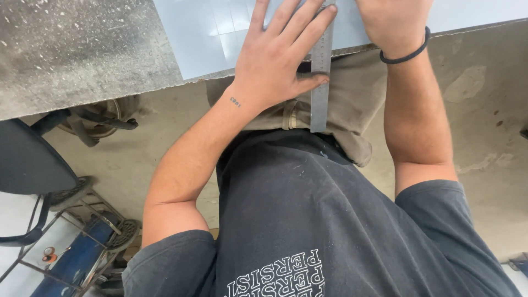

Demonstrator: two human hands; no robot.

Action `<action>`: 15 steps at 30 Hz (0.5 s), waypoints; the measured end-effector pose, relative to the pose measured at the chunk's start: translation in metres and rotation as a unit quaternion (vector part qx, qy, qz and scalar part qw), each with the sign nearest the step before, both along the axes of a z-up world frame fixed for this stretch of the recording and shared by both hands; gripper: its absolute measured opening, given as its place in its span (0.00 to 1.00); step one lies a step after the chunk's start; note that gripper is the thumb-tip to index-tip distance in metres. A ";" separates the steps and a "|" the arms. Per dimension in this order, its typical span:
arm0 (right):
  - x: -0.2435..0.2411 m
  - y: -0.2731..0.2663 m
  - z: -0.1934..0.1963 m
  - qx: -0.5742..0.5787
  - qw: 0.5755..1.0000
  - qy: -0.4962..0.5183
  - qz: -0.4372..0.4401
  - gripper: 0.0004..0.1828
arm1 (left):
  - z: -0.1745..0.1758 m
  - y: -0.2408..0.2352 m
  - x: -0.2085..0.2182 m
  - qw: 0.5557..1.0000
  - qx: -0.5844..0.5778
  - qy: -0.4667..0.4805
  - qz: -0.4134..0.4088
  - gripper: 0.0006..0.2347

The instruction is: Marking layout lines on a metal sheet using a ruler and a scribe

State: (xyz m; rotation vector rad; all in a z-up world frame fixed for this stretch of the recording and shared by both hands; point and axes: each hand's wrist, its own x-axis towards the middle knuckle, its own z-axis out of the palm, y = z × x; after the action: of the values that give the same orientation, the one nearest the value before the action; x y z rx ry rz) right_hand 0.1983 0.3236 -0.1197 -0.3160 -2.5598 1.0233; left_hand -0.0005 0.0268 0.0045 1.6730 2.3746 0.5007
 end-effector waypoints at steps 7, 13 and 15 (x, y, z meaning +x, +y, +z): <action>0.021 -0.015 0.005 0.011 1.000 -0.005 -0.002 0.17 | -0.001 0.001 0.002 1.000 0.008 0.020 0.002 0.44; 0.033 -0.033 0.010 0.019 1.000 -0.006 -0.003 0.17 | -0.005 0.004 0.005 0.999 0.047 0.002 0.022 0.40; 0.001 -0.031 0.013 0.021 1.000 -0.006 -0.002 0.17 | -0.005 0.004 0.005 0.998 0.054 0.000 0.023 0.39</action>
State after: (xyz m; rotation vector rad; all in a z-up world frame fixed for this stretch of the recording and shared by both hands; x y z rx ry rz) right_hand 0.1995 0.2930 -0.1068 -0.3172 -2.5860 0.9671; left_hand 0.0042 0.0310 -0.0004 1.6654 2.4316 0.6474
